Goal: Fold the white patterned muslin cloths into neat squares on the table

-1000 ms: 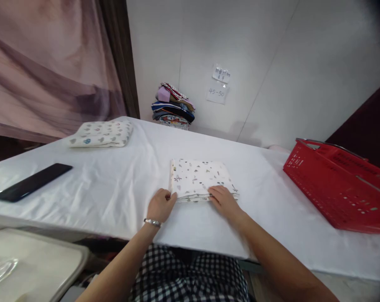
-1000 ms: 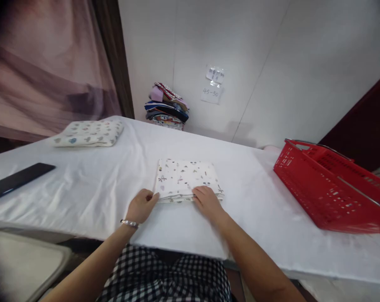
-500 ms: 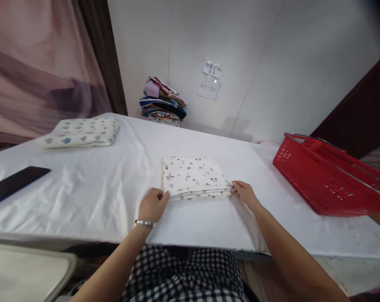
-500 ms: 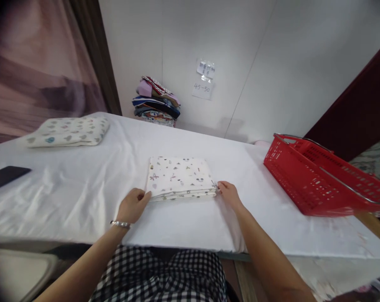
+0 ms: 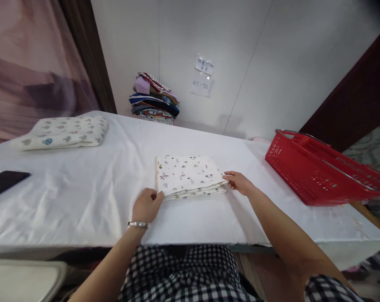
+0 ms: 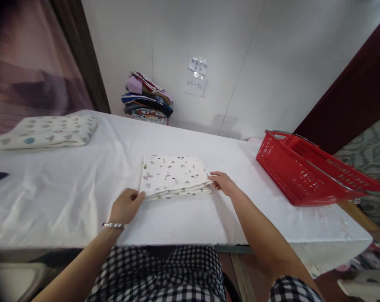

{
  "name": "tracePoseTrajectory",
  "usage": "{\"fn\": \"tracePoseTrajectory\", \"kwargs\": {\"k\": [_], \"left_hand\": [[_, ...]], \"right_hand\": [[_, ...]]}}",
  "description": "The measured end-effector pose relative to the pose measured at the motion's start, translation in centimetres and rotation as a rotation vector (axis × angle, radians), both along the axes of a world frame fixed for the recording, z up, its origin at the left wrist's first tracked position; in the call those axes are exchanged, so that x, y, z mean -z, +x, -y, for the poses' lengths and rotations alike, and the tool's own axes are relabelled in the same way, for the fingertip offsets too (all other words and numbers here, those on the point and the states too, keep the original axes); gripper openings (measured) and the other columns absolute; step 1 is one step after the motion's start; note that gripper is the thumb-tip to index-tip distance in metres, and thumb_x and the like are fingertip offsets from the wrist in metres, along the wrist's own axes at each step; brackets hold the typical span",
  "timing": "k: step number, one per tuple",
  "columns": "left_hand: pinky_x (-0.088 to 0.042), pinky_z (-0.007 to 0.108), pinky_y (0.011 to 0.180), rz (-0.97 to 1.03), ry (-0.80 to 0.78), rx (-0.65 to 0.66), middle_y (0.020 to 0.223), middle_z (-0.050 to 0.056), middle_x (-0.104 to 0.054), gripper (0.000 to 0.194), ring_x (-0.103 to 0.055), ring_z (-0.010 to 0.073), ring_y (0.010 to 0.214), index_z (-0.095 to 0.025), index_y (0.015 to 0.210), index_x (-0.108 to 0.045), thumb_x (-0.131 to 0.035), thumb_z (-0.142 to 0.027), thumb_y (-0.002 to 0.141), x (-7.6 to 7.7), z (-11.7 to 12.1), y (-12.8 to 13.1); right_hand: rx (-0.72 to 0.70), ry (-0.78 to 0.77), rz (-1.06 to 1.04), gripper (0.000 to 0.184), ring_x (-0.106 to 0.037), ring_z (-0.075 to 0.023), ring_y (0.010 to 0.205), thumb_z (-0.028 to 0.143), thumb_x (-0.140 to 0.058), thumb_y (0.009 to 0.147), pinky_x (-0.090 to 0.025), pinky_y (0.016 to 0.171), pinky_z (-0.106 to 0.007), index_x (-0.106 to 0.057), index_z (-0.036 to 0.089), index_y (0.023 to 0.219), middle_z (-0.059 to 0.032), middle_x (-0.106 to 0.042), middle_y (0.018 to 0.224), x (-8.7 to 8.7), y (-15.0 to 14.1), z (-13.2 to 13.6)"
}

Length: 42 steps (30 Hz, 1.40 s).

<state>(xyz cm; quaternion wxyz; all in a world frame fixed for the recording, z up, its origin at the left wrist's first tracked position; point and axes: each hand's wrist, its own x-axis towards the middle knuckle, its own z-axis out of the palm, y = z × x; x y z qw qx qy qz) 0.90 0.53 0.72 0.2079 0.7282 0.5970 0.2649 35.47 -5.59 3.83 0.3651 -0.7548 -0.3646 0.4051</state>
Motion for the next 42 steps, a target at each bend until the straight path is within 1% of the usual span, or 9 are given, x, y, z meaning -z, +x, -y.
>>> {"fn": "tracePoseTrajectory", "kwargs": {"k": [6, 13, 20, 25, 33, 35, 38, 40, 42], "left_hand": [[-0.033, 0.023, 0.054, -0.010, 0.004, -0.002, 0.065, -0.001, -0.049, 0.026, -0.045, 0.0114, 0.058, -0.019, 0.056, -0.046, -0.042, -0.039, 0.072, 0.0, 0.0, 0.0], [-0.034, 0.024, 0.055, -0.009, 0.011, 0.006, 0.066, 0.000, -0.049, 0.026, -0.046, 0.0119, 0.059, -0.019, 0.056, -0.045, -0.042, -0.039, 0.072, 0.1, -0.1, 0.0], [-0.035, 0.024, 0.057, -0.008, 0.023, 0.009, 0.065, -0.001, -0.048, 0.025, -0.046, 0.0120, 0.060, -0.019, 0.055, -0.043, -0.041, -0.036, 0.072, 0.1, 0.0, 0.1], [-0.034, 0.024, 0.056, -0.001, 0.044, 0.004, 0.065, -0.001, -0.047, 0.025, -0.045, 0.0114, 0.058, -0.019, 0.055, -0.042, -0.041, -0.037, 0.073, 0.2, 0.0, 0.1], [-0.033, 0.025, 0.056, 0.010, 0.052, -0.006, 0.064, 0.000, -0.046, 0.024, -0.045, 0.0120, 0.057, -0.019, 0.055, -0.041, -0.041, -0.036, 0.073, 0.3, 0.2, 0.1], [-0.033, 0.025, 0.056, 0.010, 0.063, -0.005, 0.064, -0.001, -0.046, 0.024, -0.044, 0.0119, 0.057, -0.019, 0.055, -0.041, -0.041, -0.035, 0.073, 0.4, 0.2, 0.1], [-0.033, 0.025, 0.056, 0.005, 0.080, 0.000, 0.065, -0.001, -0.045, 0.024, -0.043, 0.0115, 0.058, -0.019, 0.056, -0.041, -0.040, -0.035, 0.073, 0.5, 0.2, 0.0], [-0.032, 0.025, 0.057, -0.002, 0.076, -0.002, 0.065, -0.001, -0.046, 0.024, -0.043, 0.0111, 0.058, -0.018, 0.056, -0.041, -0.040, -0.034, 0.074, 0.6, 0.2, 0.0], [-0.032, 0.024, 0.056, -0.009, 0.065, -0.013, 0.065, -0.001, -0.046, 0.023, -0.043, 0.0106, 0.058, -0.018, 0.057, -0.041, -0.040, -0.033, 0.074, 0.5, 0.3, 0.0]], "right_hand": [[0.018, -0.088, -0.014, 0.044, -0.049, -0.0070, 0.039, 0.031, -0.068, 0.063, -0.031, 0.035, -0.016, -0.051, 0.016, 0.100, 0.0015, -0.059, 0.056, 0.9, -0.3, 0.8], [0.006, -0.069, -0.006, 0.041, -0.051, -0.0070, 0.043, 0.035, -0.065, 0.066, -0.031, 0.037, -0.015, -0.049, 0.019, 0.100, 0.0030, -0.058, 0.055, 0.5, -0.4, 0.6], [-0.031, -0.163, 0.013, 0.031, -0.049, -0.0075, 0.039, 0.038, -0.066, 0.065, -0.031, 0.034, -0.017, -0.052, 0.016, 0.082, 0.0009, -0.058, 0.053, 1.5, -0.3, 1.0], [-0.099, -0.212, 0.052, 0.031, -0.050, -0.0079, 0.043, 0.045, -0.061, 0.067, -0.033, 0.035, -0.017, -0.053, 0.015, 0.069, -0.0013, -0.057, 0.058, 0.8, -0.7, 1.1], [-0.109, -0.180, 0.111, 0.024, -0.050, -0.0083, 0.052, 0.036, -0.063, 0.065, -0.035, 0.038, -0.015, -0.052, 0.015, 0.062, -0.0006, -0.054, 0.058, 0.3, -1.0, 0.6], [-0.080, -0.131, 0.055, 0.022, -0.052, -0.0092, 0.055, 0.034, -0.064, 0.065, -0.040, 0.041, -0.016, -0.052, 0.015, 0.064, -0.0010, -0.055, 0.060, 0.5, -1.1, 0.5], [-0.046, -0.053, -0.193, 0.021, -0.057, -0.0120, 0.062, 0.032, -0.064, 0.066, -0.049, 0.053, -0.023, -0.052, 0.015, 0.071, -0.0032, -0.059, 0.068, 1.0, -1.3, 0.5], [-0.037, -0.021, -0.355, 0.023, -0.060, -0.0139, 0.067, 0.030, -0.065, 0.066, -0.052, 0.061, -0.027, -0.050, 0.016, 0.074, -0.0041, -0.061, 0.073, 1.2, -1.5, 0.6], [-0.012, 0.027, -0.429, 0.025, -0.061, -0.0148, 0.068, 0.028, -0.066, 0.065, -0.053, 0.062, -0.029, -0.048, 0.017, 0.076, -0.0036, -0.062, 0.073, 1.3, -1.6, 0.8]]}}
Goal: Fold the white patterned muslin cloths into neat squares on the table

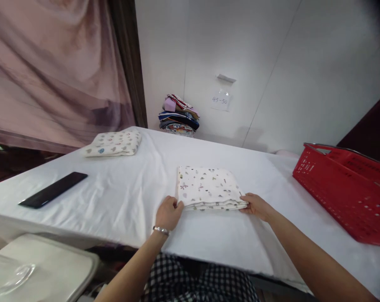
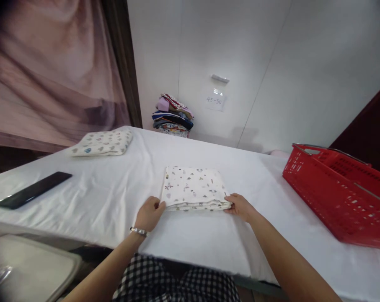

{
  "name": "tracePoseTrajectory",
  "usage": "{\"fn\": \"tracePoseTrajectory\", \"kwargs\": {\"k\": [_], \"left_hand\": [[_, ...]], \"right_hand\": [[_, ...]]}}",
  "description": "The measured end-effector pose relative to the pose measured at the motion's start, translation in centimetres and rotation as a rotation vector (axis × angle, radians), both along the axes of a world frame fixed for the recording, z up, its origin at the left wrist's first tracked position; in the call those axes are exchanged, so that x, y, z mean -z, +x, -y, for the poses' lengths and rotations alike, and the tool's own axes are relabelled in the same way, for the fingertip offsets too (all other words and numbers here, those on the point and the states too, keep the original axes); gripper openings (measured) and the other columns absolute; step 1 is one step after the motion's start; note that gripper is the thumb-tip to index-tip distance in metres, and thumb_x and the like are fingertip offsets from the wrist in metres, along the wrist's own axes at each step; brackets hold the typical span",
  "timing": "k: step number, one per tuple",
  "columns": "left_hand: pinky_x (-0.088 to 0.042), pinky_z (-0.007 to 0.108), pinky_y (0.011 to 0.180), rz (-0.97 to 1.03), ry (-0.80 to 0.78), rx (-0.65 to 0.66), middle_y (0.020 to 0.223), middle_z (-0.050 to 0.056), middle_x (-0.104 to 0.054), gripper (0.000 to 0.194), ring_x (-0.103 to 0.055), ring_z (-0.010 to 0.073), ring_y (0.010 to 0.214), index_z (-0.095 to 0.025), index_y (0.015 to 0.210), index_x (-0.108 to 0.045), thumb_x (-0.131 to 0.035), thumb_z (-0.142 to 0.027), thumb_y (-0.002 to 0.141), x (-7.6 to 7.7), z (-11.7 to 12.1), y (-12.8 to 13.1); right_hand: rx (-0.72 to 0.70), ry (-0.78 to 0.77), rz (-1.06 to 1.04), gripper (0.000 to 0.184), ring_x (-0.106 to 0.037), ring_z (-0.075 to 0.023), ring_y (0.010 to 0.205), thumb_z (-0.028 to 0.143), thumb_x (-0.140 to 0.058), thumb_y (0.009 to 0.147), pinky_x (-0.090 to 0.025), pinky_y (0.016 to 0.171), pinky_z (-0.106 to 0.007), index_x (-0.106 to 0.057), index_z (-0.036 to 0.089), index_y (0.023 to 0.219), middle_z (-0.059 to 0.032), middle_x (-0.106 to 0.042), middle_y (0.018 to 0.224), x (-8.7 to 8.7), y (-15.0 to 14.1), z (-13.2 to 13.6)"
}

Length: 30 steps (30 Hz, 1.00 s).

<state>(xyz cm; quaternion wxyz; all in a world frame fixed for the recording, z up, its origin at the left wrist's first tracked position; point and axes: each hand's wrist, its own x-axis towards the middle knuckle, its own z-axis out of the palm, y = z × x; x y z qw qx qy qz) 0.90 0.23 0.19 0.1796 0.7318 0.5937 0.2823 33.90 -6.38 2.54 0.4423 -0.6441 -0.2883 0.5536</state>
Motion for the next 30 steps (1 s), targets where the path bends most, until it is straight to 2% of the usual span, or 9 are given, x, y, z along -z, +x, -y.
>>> {"fn": "tracePoseTrajectory", "kwargs": {"k": [5, 11, 13, 15, 17, 20, 23, 26, 30], "left_hand": [[-0.030, 0.023, 0.056, -0.007, 0.008, 0.016, 0.066, -0.002, -0.046, 0.021, -0.041, 0.0094, 0.057, -0.018, 0.058, -0.042, -0.043, -0.030, 0.074, 0.0, 0.4, 0.3], [-0.033, 0.023, 0.057, -0.004, -0.024, 0.028, 0.067, -0.002, -0.047, 0.016, -0.045, 0.0096, 0.060, -0.018, 0.060, -0.045, -0.045, -0.027, 0.074, 0.0, 0.6, 0.3], [-0.036, 0.024, 0.061, 0.014, -0.040, 0.012, 0.073, 0.000, -0.051, 0.010, -0.049, 0.0113, 0.065, -0.018, 0.070, -0.050, -0.046, -0.027, 0.072, -0.2, 0.5, 0.1], [-0.040, 0.027, 0.069, 0.027, -0.006, 0.010, 0.090, 0.004, -0.054, 0.022, -0.052, 0.0151, 0.080, -0.017, 0.091, -0.053, -0.048, -0.025, 0.071, -0.4, 0.4, 0.0], [-0.038, 0.032, 0.083, 0.007, 0.087, 0.068, 0.114, 0.007, -0.049, 0.043, -0.047, 0.0193, 0.103, -0.019, 0.113, -0.046, -0.047, -0.019, 0.070, -0.6, 0.3, 0.1], [-0.026, 0.037, 0.098, -0.080, 0.186, 0.253, 0.136, 0.003, -0.032, 0.060, -0.025, 0.0192, 0.124, -0.023, 0.125, -0.037, -0.040, -0.006, 0.068, -0.9, 0.2, 0.6], [-0.018, 0.042, 0.103, -0.167, 0.154, 0.414, 0.136, -0.002, -0.033, 0.061, -0.018, 0.0176, 0.128, -0.025, 0.121, -0.043, -0.036, 0.000, 0.065, -1.1, 0.2, 1.0], [-0.015, 0.044, 0.104, -0.199, 0.106, 0.473, 0.130, -0.004, -0.042, 0.056, -0.018, 0.0166, 0.128, -0.027, 0.116, -0.048, -0.036, -0.002, 0.067, -1.0, 0.2, 0.8], [-0.015, 0.045, 0.104, -0.182, 0.075, 0.477, 0.131, -0.005, -0.041, 0.052, -0.018, 0.0159, 0.128, -0.030, 0.116, -0.048, -0.037, -0.006, 0.071, -0.6, 0.2, -0.3]], "right_hand": [[0.127, 0.123, 0.071, 0.032, -0.058, -0.0117, 0.057, 0.025, -0.067, 0.064, -0.051, 0.053, -0.025, -0.046, 0.020, 0.088, 0.0006, -0.060, 0.067, 0.1, 0.4, 0.4], [0.005, -0.038, 0.295, 0.037, -0.056, -0.0116, 0.055, 0.030, -0.059, 0.068, -0.049, 0.052, -0.026, -0.044, 0.020, 0.101, 0.0002, -0.060, 0.067, 0.5, 0.4, 0.6], [-0.053, -0.061, 0.452, 0.043, -0.057, -0.0130, 0.058, 0.033, -0.054, 0.071, -0.049, 0.055, -0.027, -0.041, 0.021, 0.111, -0.0007, -0.060, 0.072, 0.5, 0.5, 0.5], [-0.118, -0.071, 0.710, 0.053, -0.059, -0.0173, 0.069, 0.033, -0.051, 0.072, -0.049, 0.061, -0.032, -0.036, 0.021, 0.121, -0.0048, -0.061, 0.083, 0.5, 0.7, 0.3], [-0.176, 0.025, 1.029, 0.058, -0.057, -0.0233, 0.090, 0.029, -0.050, 0.071, -0.047, 0.075, -0.037, -0.034, 0.019, 0.126, -0.0104, -0.058, 0.102, 0.2, 0.5, 0.0], [-0.299, 0.341, 1.319, 0.052, -0.038, -0.0246, 0.117, 0.026, -0.044, 0.076, -0.032, 0.096, -0.040, -0.037, 0.018, 0.127, -0.0103, -0.042, 0.128, -0.4, -1.2, -0.6], [-0.488, 0.548, 1.346, 0.047, -0.026, -0.0198, 0.126, 0.032, -0.033, 0.084, -0.024, 0.102, -0.039, -0.032, 0.022, 0.131, -0.0043, -0.033, 0.136, -0.7, -4.1, -1.2], [-0.719, 0.604, 1.356, 0.049, -0.022, -0.0189, 0.128, 0.036, -0.030, 0.087, -0.020, 0.104, -0.042, -0.023, 0.026, 0.134, -0.0012, -0.029, 0.138, 0.1, -6.6, -1.1], [-0.772, 0.659, 1.458, 0.050, -0.022, -0.0190, 0.127, 0.034, -0.031, 0.087, -0.019, 0.104, -0.043, -0.019, 0.027, 0.135, -0.0011, -0.026, 0.139, 2.1, -7.4, -0.1]]}}
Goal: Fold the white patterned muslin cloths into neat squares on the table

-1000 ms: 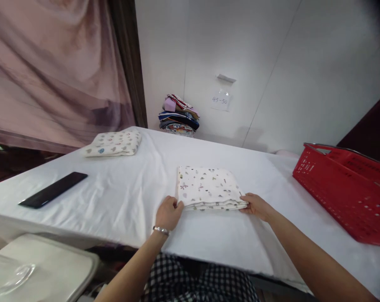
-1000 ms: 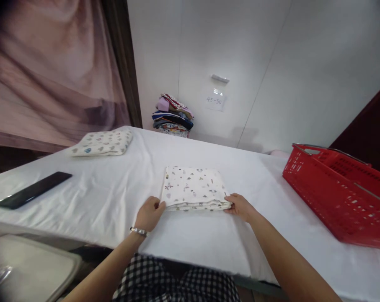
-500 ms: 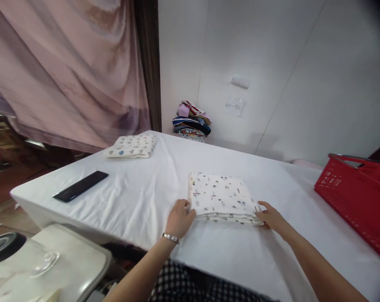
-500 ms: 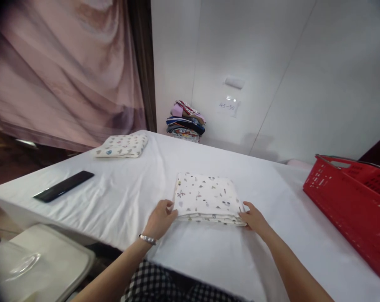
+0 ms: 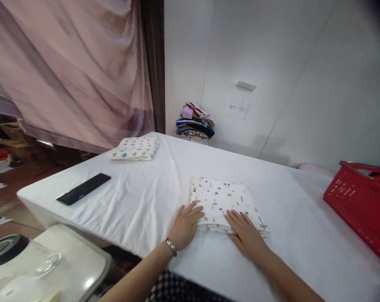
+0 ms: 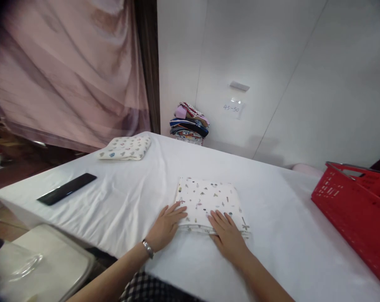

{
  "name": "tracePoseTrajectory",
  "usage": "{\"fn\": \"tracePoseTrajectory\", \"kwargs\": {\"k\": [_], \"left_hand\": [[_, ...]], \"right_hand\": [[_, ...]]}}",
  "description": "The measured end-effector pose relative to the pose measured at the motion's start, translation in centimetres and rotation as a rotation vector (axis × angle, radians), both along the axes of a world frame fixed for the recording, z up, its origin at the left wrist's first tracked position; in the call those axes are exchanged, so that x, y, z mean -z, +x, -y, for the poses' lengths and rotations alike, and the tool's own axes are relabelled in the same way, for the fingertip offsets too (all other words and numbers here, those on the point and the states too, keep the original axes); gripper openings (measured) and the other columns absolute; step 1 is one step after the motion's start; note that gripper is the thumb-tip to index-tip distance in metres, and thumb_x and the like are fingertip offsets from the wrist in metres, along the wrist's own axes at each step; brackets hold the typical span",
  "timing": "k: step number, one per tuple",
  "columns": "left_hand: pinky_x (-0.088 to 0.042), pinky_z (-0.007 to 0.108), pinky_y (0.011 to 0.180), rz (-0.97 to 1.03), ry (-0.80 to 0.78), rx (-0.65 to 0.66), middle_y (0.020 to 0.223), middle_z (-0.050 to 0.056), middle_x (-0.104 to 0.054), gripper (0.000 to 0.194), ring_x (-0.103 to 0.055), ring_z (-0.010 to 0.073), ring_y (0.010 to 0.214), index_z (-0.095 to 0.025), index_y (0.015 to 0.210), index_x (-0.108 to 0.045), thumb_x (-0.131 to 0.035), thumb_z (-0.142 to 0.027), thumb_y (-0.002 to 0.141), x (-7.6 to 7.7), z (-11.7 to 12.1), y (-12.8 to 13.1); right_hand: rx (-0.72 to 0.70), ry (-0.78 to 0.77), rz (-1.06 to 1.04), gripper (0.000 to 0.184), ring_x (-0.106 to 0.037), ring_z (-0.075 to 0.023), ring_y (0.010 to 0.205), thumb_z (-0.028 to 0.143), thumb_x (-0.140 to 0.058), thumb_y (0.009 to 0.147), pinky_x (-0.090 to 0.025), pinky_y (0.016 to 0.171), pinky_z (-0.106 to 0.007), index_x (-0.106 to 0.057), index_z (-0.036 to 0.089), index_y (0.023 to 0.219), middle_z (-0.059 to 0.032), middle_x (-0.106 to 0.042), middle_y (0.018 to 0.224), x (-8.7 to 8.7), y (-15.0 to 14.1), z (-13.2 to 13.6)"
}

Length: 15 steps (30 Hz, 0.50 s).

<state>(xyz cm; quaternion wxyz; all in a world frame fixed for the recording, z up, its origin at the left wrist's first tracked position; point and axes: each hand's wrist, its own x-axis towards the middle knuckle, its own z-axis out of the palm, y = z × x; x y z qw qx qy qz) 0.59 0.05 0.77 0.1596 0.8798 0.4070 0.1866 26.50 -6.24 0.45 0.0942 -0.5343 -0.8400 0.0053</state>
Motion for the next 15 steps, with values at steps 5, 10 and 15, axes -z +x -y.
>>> {"fn": "tracePoseTrajectory", "kwargs": {"k": [5, 10, 15], "left_hand": [[-0.016, 0.047, 0.102, 0.012, -0.046, -0.031, 0.126, -0.006, -0.047, 0.049, -0.024, 0.0158, 0.126, -0.031, 0.109, -0.053, -0.035, -0.006, 0.072, -0.5, -0.3, -0.1], [-0.013, 0.047, 0.103, 0.013, 0.082, -0.074, 0.119, -0.001, -0.053, 0.032, -0.035, 0.0183, 0.119, -0.026, 0.103, -0.056, -0.038, -0.017, 0.078, -2.9, -0.2, 3.0], [-0.013, 0.047, 0.104, -0.039, 0.204, 0.044, 0.131, 0.005, -0.040, 0.044, -0.027, 0.0226, 0.124, -0.023, 0.119, -0.046, -0.037, -0.046, 0.082, -2.1, -0.2, 4.4]], "right_hand": [[-0.005, 0.142, 0.058, 0.049, -0.021, -0.0201, 0.128, 0.031, -0.034, 0.087, -0.024, 0.102, -0.043, -0.022, 0.029, 0.134, -0.0009, -0.026, 0.139, 1.2, 0.5, 0.8], [-0.013, 0.198, 0.123, 0.048, -0.021, -0.0212, 0.128, 0.031, -0.036, 0.087, -0.027, 0.099, -0.045, -0.025, 0.029, 0.133, -0.0010, -0.026, 0.139, 1.6, 0.5, 0.5], [-0.024, 0.170, 0.102, 0.046, -0.022, -0.0222, 0.127, 0.030, -0.036, 0.087, -0.028, 0.099, -0.046, -0.027, 0.030, 0.132, -0.0017, -0.026, 0.139, 1.8, 0.5, 0.7]]}}
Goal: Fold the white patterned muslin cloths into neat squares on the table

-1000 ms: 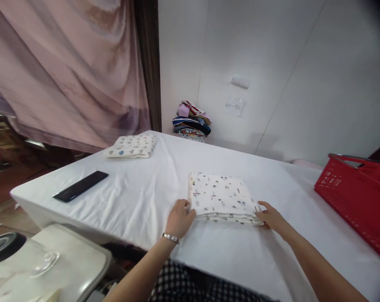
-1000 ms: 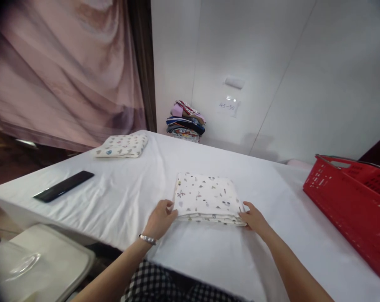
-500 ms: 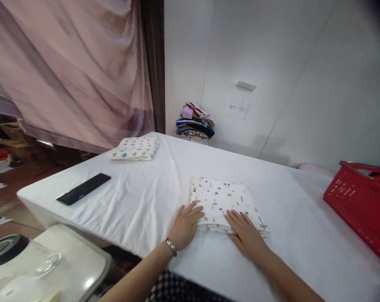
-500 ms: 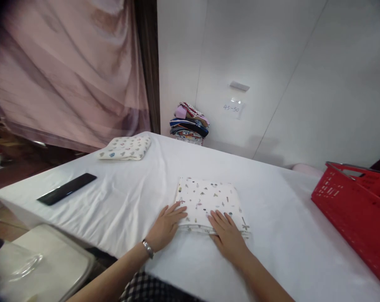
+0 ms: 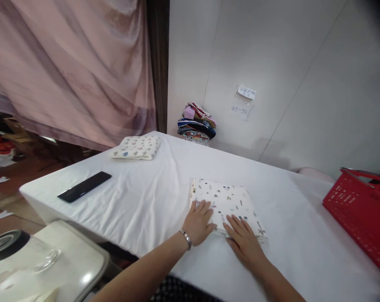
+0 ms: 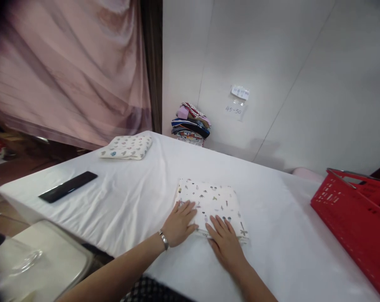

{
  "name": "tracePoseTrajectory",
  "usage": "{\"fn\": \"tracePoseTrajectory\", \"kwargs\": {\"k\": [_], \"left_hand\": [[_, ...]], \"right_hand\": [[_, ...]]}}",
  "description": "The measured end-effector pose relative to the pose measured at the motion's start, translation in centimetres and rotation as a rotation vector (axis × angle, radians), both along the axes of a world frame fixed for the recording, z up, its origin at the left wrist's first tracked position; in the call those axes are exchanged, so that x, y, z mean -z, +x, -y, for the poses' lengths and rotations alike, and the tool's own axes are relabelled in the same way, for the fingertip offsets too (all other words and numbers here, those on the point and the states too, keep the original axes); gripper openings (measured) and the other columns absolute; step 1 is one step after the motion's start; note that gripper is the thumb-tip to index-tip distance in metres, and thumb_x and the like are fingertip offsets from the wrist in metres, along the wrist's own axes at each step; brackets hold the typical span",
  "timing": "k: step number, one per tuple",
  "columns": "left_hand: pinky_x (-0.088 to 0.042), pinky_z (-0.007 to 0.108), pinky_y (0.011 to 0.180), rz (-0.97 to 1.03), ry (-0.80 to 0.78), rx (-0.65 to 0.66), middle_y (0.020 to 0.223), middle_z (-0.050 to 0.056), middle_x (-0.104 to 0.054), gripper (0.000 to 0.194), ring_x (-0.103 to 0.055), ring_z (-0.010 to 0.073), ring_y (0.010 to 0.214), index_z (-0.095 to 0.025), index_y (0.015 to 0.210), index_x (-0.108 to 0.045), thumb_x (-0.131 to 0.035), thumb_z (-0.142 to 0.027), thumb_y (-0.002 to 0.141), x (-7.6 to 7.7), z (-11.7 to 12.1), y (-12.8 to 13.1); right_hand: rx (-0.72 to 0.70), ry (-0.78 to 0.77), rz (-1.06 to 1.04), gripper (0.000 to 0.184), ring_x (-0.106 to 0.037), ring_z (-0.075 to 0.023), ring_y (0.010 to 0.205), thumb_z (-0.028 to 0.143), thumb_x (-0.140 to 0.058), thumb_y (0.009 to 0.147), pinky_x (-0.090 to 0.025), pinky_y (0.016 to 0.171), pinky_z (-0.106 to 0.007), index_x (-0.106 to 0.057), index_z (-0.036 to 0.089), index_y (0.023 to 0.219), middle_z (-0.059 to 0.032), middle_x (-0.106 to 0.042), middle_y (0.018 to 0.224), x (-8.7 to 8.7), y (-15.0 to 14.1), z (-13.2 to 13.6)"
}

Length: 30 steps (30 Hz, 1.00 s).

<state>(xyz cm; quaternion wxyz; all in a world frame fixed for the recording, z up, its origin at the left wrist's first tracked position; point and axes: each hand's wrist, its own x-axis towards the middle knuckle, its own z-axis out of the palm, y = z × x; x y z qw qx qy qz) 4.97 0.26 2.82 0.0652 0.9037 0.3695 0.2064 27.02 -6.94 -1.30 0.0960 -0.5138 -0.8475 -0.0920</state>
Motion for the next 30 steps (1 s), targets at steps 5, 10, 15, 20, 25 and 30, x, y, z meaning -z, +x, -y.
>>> {"fn": "tracePoseTrajectory", "kwargs": {"k": [5, 10, 15, 20, 25, 30], "left_hand": [[-0.013, 0.045, 0.105, -0.026, 0.013, 0.003, 0.134, 0.005, -0.036, 0.052, -0.024, 0.0229, 0.126, -0.023, 0.124, -0.041, -0.034, -0.052, 0.082, 1.6, 0.1, -1.0], [-0.012, 0.045, 0.105, 0.000, -0.017, -0.007, 0.134, 0.005, -0.037, 0.048, -0.024, 0.0225, 0.126, -0.024, 0.123, -0.042, -0.038, -0.048, 0.082, 1.5, 0.4, -1.1], [-0.024, 0.036, 0.102, -0.036, -0.239, -0.054, 0.127, 0.005, -0.046, 0.040, -0.036, 0.0171, 0.120, -0.020, 0.120, -0.046, -0.038, -0.032, 0.082, -0.3, -1.8, -0.7], [-0.016, 0.039, 0.104, 0.001, -0.080, -0.168, 0.135, 0.006, -0.035, 0.044, -0.022, 0.0207, 0.127, -0.019, 0.120, -0.046, -0.034, -0.039, 0.083, -2.3, -6.3, 1.5], [-0.011, 0.048, 0.102, -0.121, -0.184, -0.361, 0.141, 0.006, -0.022, 0.057, -0.011, 0.0241, 0.130, -0.019, 0.129, -0.034, -0.032, -0.050, 0.081, 1.0, -9.6, 1.7], [-0.012, 0.047, 0.102, -0.104, -0.161, -0.361, 0.142, 0.002, -0.016, 0.060, -0.006, 0.0220, 0.131, -0.021, 0.132, -0.028, -0.026, -0.053, 0.082, 3.0, -10.2, 0.8]], "right_hand": [[0.020, -0.212, -0.117, 0.045, -0.019, -0.0219, 0.128, 0.034, -0.033, 0.087, -0.022, 0.101, -0.048, -0.026, 0.032, 0.132, -0.0007, -0.024, 0.139, -2.1, -0.7, 0.3], [0.040, -0.264, -0.232, 0.048, -0.013, -0.0205, 0.130, 0.039, -0.030, 0.087, -0.015, 0.104, -0.047, -0.023, 0.028, 0.134, -0.0015, -0.020, 0.141, -4.3, -2.8, -1.3], [-0.032, -0.197, -0.144, 0.061, -0.014, -0.0241, 0.129, 0.039, -0.042, 0.082, -0.015, 0.103, -0.049, -0.020, 0.021, 0.135, -0.0070, -0.020, 0.141, -2.3, -5.2, -1.9], [-0.018, -0.135, -0.106, 0.063, -0.011, -0.0255, 0.130, 0.038, -0.043, 0.081, -0.016, 0.102, -0.051, -0.019, 0.019, 0.136, -0.0078, -0.017, 0.141, -1.4, -5.5, -1.5], [-0.022, -0.138, -0.114, 0.063, -0.010, -0.0247, 0.130, 0.034, -0.044, 0.080, -0.016, 0.103, -0.050, -0.018, 0.019, 0.136, -0.0081, -0.016, 0.142, -1.3, -5.2, -0.8], [-0.022, -0.285, -0.168, 0.062, -0.008, -0.0221, 0.130, 0.037, -0.040, 0.083, -0.013, 0.104, -0.047, -0.015, 0.021, 0.136, -0.0058, -0.014, 0.142, -2.5, -5.1, -0.1]]}}
